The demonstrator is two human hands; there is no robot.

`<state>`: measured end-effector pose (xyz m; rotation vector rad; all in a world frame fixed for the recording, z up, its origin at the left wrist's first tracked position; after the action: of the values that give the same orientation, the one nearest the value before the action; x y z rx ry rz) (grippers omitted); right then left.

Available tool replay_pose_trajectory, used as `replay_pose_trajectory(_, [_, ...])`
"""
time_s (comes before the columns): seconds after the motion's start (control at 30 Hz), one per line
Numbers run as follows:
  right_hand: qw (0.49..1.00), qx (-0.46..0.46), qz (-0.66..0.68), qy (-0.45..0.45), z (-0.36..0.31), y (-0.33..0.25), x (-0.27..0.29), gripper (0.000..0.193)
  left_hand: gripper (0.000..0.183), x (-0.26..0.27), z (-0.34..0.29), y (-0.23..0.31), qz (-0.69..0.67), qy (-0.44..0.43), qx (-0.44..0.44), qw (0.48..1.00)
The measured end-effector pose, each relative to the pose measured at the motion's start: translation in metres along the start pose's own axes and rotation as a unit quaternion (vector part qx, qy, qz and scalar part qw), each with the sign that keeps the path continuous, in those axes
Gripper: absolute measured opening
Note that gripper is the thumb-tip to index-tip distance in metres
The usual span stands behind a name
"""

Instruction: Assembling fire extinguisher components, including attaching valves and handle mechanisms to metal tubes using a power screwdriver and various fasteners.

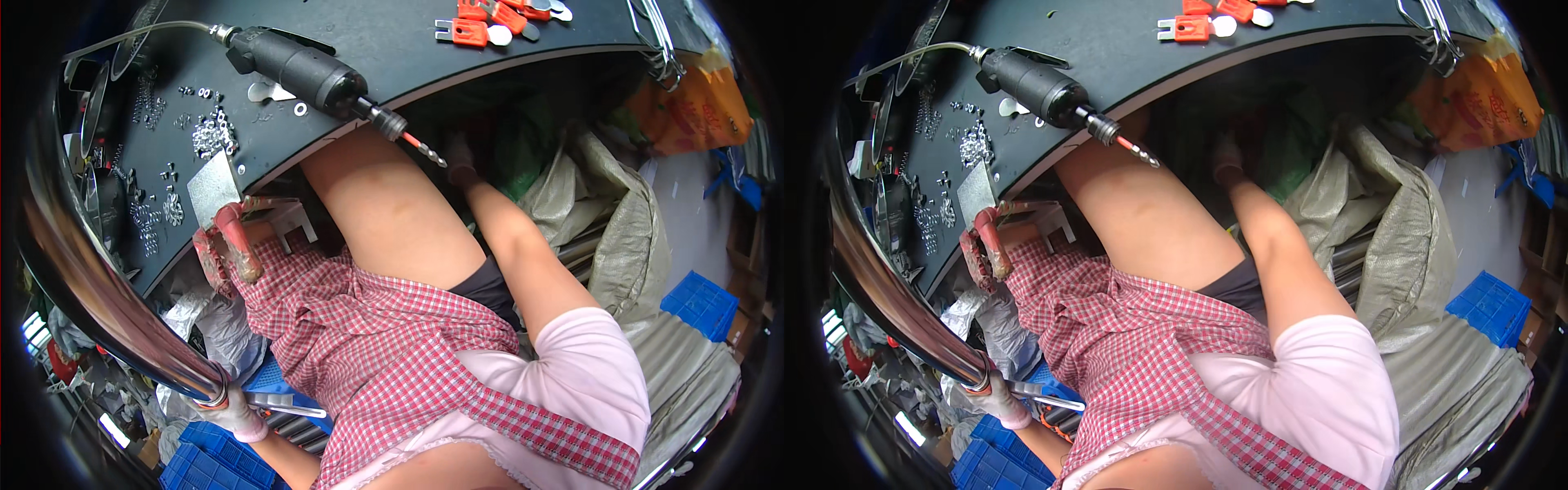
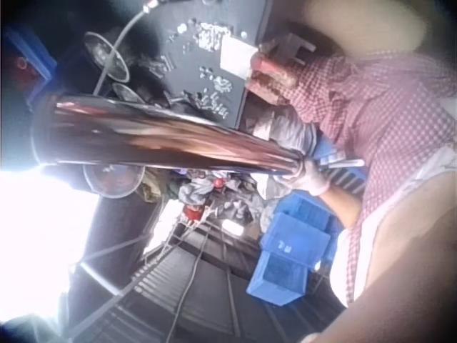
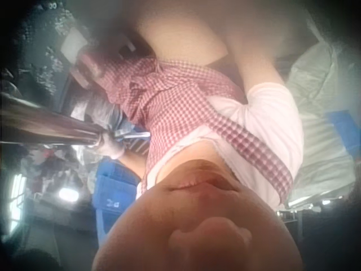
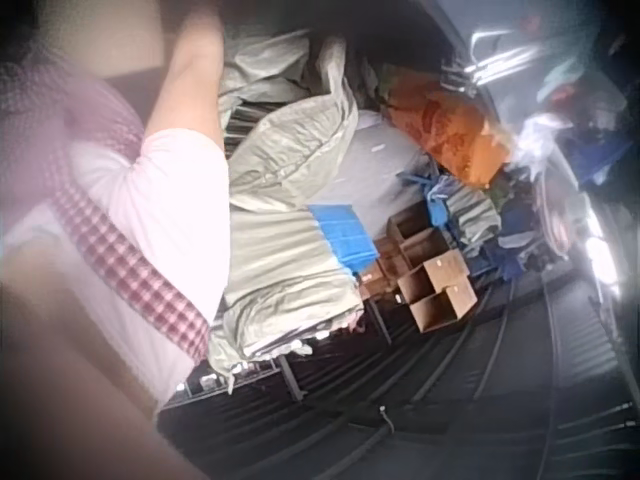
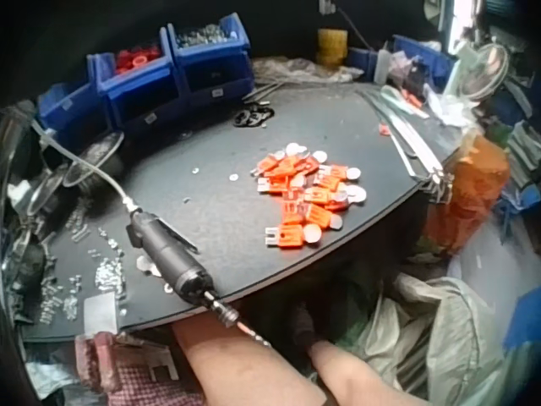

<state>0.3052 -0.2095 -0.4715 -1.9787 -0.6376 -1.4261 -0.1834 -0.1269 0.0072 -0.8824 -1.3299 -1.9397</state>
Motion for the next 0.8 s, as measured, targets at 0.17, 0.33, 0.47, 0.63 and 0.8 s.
replay_pose_trajectory(0.17, [0.978, -0.036, 0.079, -0.191, 0.022, 0.006, 0.048, 0.037, 0.066, 0.007, -0.015, -0.021, -0.06, -0.011, 0.014, 0.998])
replay_pose_trajectory(0.33, [0.671, -0.063, 0.71, -0.204, -0.091, -0.009, 0.207, 0.054, 0.071, -0.01, -0.004, -0.02, -0.106, -0.099, 0.033, 0.989])
replay_pose_trajectory(0.47, [0.859, 0.192, 0.453, -0.14, -0.18, -0.045, 0.269, 0.052, 0.079, -0.03, 0.0, -0.013, -0.144, -0.162, 0.043, 0.975])
replay_pose_trajectory(0.63, [0.967, 0.12, 0.212, -0.07, -0.211, -0.084, 0.292, 0.078, 0.076, -0.032, 0.001, -0.006, -0.126, -0.235, -0.064, 0.962])
replay_pose_trajectory(0.8, [0.979, 0.155, 0.085, -0.107, -0.21, -0.095, 0.318, 0.079, 0.071, -0.033, -0.003, -0.005, -0.041, -0.293, -0.04, 0.954])
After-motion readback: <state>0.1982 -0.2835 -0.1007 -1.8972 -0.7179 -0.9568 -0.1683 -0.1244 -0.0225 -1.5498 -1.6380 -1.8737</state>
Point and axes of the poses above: each hand's wrist, its own z-axis towards the middle knuckle, its own x-axis out of the back of the hand, y = z × x, the point moved 4 cm from there along z, towards the middle knuckle, and after that the axes turned 7 degrees about -y, right-handed, at the moved point
